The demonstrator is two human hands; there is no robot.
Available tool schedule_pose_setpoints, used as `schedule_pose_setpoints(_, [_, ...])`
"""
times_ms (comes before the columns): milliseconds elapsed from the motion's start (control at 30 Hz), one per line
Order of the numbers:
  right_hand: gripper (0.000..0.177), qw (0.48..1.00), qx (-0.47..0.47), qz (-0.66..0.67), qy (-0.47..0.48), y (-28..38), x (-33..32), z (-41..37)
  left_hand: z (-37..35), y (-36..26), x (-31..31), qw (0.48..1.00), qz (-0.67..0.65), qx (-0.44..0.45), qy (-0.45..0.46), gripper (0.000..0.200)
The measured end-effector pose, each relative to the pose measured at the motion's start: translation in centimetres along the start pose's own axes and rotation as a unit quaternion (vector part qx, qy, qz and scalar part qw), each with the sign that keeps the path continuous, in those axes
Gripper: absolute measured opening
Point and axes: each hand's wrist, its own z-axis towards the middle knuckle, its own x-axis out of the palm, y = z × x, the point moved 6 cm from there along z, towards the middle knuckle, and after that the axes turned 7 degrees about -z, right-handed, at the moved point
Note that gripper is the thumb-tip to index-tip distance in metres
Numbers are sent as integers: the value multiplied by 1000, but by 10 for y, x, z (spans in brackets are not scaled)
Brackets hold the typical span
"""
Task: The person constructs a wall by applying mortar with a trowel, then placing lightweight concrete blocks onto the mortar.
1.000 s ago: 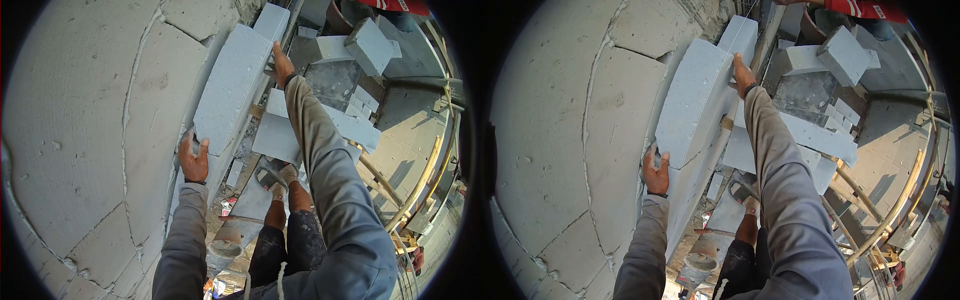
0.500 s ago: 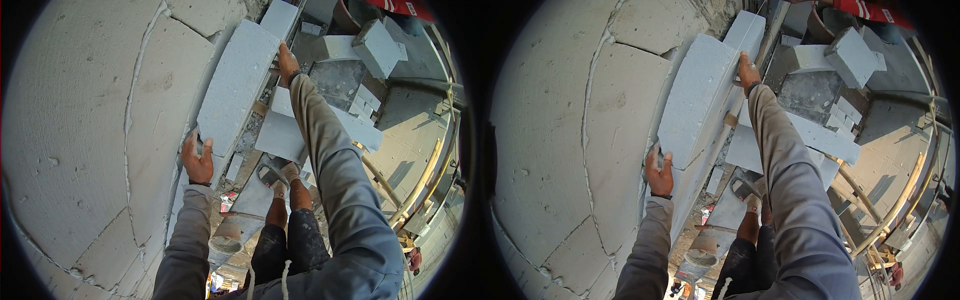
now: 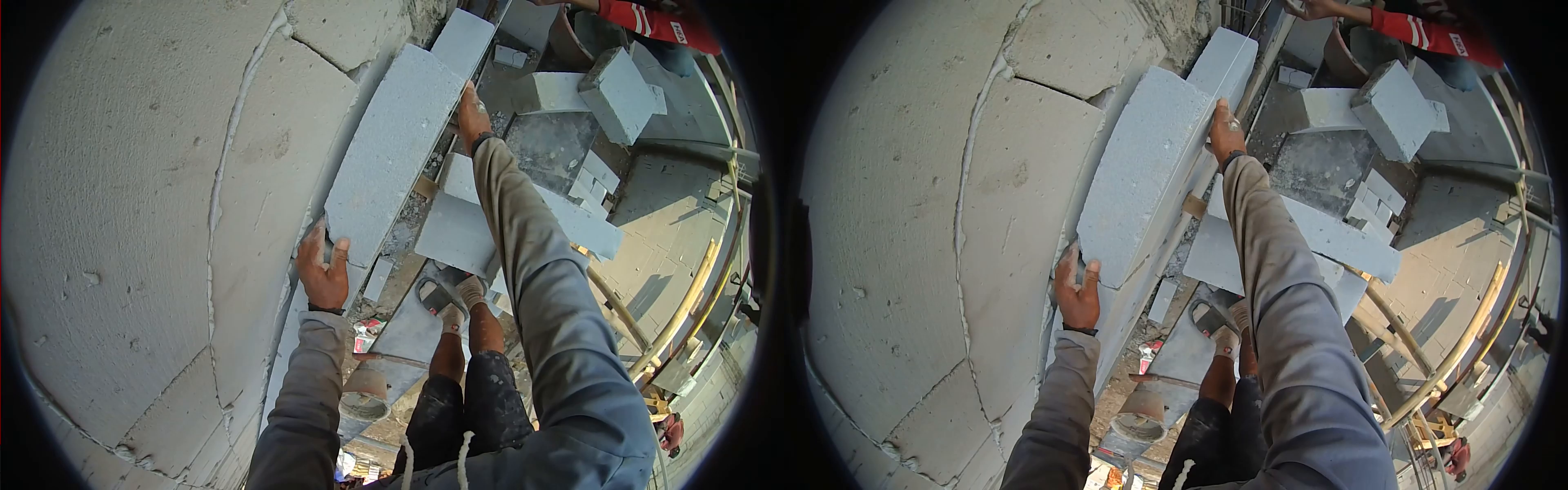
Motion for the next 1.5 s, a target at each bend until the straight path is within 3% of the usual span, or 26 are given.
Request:
schedule_pose_setpoints(267, [76,1000,-12,13,-13,4,5,-7,2,-13,-3,999,36,12,0,49])
schedule_pose_setpoints(333, [74,998,-12,28,-63,7,3,-13,2,-12,-2,1000,22,14,-1,49])
schedule_pose_setpoints(767, [63,997,0,25,-68,18,8,-27,3,-17,-2,1000,28,-8,3,52])
schedule_pose_setpoints(833, [62,997,-32,13,-65,12,4,-15,3,-19,-4,998,45,38,-31,50])
schedule_pose_setpoints(1100, [66,999,-36,18,-31,6,6,-11,4,-18,-5,997,56,32,-35,50])
schedule_pose_setpoints(1167, [65,998,-34,17,-53,12,6,-16,3,-15,-3,999,39,-5,3,52])
schedule_pose_setpoints(1300, [61,998,-17,33,-41,1,4,-4,4,-16,-3,1000,28,14,-2,52])
schedule_pose_setpoints(1367, [59,997,-35,34,-55,-5,3,1,3,-12,-2,1000,16,9,-12,52])
schedule_pose_setpoints(1433, [58,981,-173,-56,-62,0,0,1,3,-14,-4,997,53,24,-41,50])
schedule_pose_setpoints(1500, [58,981,-174,-66,-60,0,-1,1,6,-15,-4,998,46,25,-37,51])
